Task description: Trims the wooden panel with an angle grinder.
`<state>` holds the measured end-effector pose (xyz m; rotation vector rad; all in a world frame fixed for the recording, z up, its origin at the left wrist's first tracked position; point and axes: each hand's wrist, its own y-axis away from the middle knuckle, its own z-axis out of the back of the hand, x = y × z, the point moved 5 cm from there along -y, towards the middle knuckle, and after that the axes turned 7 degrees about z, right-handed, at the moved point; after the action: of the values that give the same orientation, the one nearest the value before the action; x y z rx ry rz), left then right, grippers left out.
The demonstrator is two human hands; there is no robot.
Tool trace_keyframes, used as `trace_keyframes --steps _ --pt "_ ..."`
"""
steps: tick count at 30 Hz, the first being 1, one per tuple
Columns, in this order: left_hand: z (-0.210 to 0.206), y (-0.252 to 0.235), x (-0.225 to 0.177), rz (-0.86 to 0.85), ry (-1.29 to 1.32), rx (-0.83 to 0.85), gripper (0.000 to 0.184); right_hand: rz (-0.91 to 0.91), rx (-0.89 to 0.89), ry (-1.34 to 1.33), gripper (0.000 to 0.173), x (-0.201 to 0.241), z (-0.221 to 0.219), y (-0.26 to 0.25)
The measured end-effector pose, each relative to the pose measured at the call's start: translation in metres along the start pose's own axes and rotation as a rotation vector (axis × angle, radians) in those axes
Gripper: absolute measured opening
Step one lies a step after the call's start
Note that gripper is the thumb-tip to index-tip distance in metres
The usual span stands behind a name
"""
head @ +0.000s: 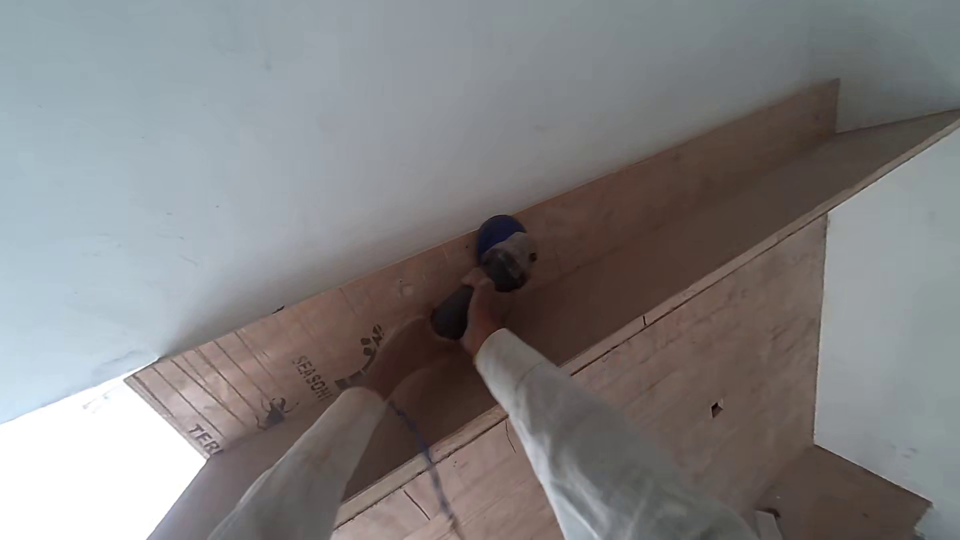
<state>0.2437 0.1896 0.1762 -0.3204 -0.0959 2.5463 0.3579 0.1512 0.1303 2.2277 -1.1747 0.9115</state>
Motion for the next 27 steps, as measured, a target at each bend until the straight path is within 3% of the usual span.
trace_keyframes --steps 5,8,11,16,20,25,27 --pt "0.005 0.039 0.044 0.086 -0.034 -0.104 0.064 -0.02 0.144 -0.005 0.058 -0.025 -0.012 0.041" --pt "0.003 0.056 0.046 0.066 0.006 -0.197 0.064 0.036 0.225 0.039 0.072 -0.021 0.0 0.053" --pt "0.002 0.066 0.033 0.03 -0.026 -0.236 0.062 0.118 0.162 0.092 0.079 -0.013 0.017 0.056" --pt "-0.008 0.073 0.002 -0.019 -0.052 -0.25 0.058 0.139 0.015 0.055 0.062 0.003 0.041 0.048" --pt "-0.009 0.067 -0.005 0.001 0.0 -0.183 0.061 0.151 0.083 0.012 0.051 0.01 0.046 0.045" --pt "-0.012 0.081 -0.02 0.011 0.136 -0.216 0.055 0.159 0.248 -0.082 0.082 0.012 0.052 0.052" --pt "-0.011 0.095 -0.028 0.031 0.188 -0.252 0.054 0.162 0.259 -0.13 0.082 0.019 0.054 0.06"
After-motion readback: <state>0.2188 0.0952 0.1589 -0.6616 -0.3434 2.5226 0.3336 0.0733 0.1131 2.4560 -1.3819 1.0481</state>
